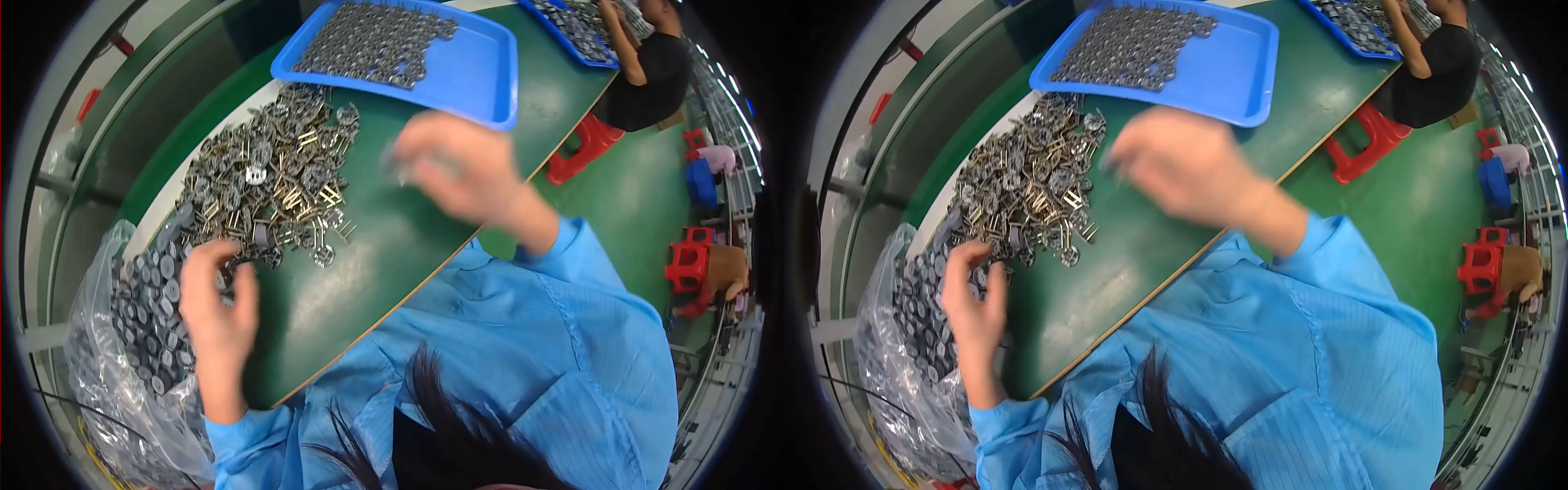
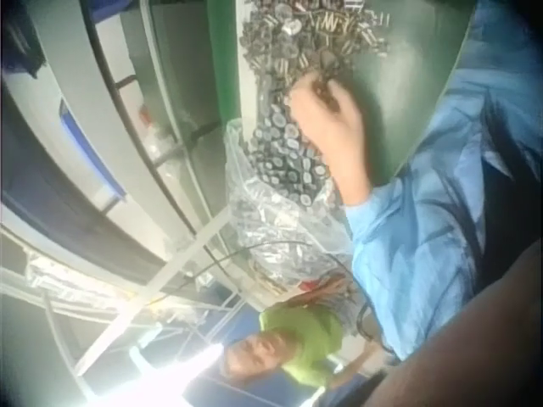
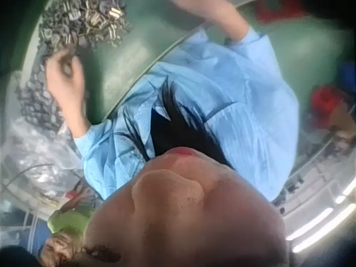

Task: The person assembles small metal contacts into a plastic housing by hand, taking the parts from a plastic tray at a factory workbench.

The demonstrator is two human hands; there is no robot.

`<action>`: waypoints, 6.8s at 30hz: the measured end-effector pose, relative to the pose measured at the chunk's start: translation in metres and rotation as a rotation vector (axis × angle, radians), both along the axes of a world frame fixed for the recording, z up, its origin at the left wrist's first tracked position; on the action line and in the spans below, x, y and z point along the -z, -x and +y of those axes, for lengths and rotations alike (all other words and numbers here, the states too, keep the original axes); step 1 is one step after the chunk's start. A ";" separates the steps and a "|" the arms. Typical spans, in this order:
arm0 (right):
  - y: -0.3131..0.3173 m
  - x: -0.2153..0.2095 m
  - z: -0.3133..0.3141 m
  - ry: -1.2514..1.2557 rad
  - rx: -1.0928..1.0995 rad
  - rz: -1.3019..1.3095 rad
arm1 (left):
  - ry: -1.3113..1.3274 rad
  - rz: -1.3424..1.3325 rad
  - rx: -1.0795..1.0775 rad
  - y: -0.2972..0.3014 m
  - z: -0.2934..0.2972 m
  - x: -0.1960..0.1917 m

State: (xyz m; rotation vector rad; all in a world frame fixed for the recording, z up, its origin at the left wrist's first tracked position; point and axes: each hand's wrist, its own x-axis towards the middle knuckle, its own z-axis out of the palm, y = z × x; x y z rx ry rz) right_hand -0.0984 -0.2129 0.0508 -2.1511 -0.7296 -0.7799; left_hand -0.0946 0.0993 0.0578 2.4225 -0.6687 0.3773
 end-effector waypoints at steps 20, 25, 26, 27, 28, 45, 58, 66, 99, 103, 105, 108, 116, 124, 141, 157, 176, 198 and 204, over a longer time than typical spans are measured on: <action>-0.157 0.034 -0.158 -0.017 0.863 0.551 | -0.282 -0.128 -0.072 -0.010 0.045 0.015; -0.098 0.002 -0.037 0.114 0.136 0.277 | 0.458 0.150 -0.220 -0.008 0.037 0.014; -0.085 0.006 -0.015 0.304 0.049 0.121 | 0.660 0.286 -0.178 -0.017 0.026 0.010; -0.079 0.016 0.000 0.415 0.105 0.038 | 0.702 0.413 -0.120 -0.018 0.015 0.002; -0.076 0.028 0.011 0.526 0.160 -0.048 | 0.746 0.540 -0.062 -0.022 0.009 -0.001; -0.015 0.031 -0.011 -0.013 0.198 0.351 | 0.666 0.660 0.264 -0.011 -0.073 0.024; -0.020 0.010 0.060 -0.277 -0.215 0.531 | 0.702 0.661 0.203 -0.011 -0.065 0.021; -0.006 0.011 0.082 -0.206 -0.071 0.238 | 0.727 0.574 0.229 -0.010 -0.060 0.024; -0.143 0.031 -0.147 0.003 0.733 0.752 | 0.478 0.152 -0.171 -0.057 0.032 0.000; -0.131 0.023 -0.130 0.130 0.763 0.424 | 1.015 0.742 0.095 -0.043 -0.003 -0.011; -0.104 0.009 -0.082 -0.021 0.418 0.246 | 1.108 0.920 0.159 -0.038 -0.016 -0.004; -0.058 0.008 -0.005 0.325 0.221 0.097 | 1.091 1.029 0.161 -0.032 -0.031 0.006; -0.042 0.013 0.006 -0.391 0.000 0.755 | 0.965 0.923 0.204 -0.018 -0.047 0.021; -0.021 0.025 0.069 -0.493 -0.317 0.614 | 1.014 1.020 0.283 -0.014 -0.050 0.017; -0.007 0.009 0.061 -0.305 -0.184 0.834 | 1.036 1.089 0.263 -0.011 -0.050 0.024; -0.092 0.024 -0.119 -0.053 0.573 0.556 | 1.109 0.846 0.140 -0.012 -0.053 0.021; -0.014 0.016 0.054 0.351 -0.347 0.200 | 1.053 0.774 0.157 -0.014 -0.048 0.031; -0.078 0.007 -0.105 0.255 0.481 0.334 | 0.765 0.736 0.242 0.002 -0.062 0.036; -0.098 0.020 -0.111 0.430 0.542 0.366 | 0.761 0.711 0.237 0.000 -0.058 0.036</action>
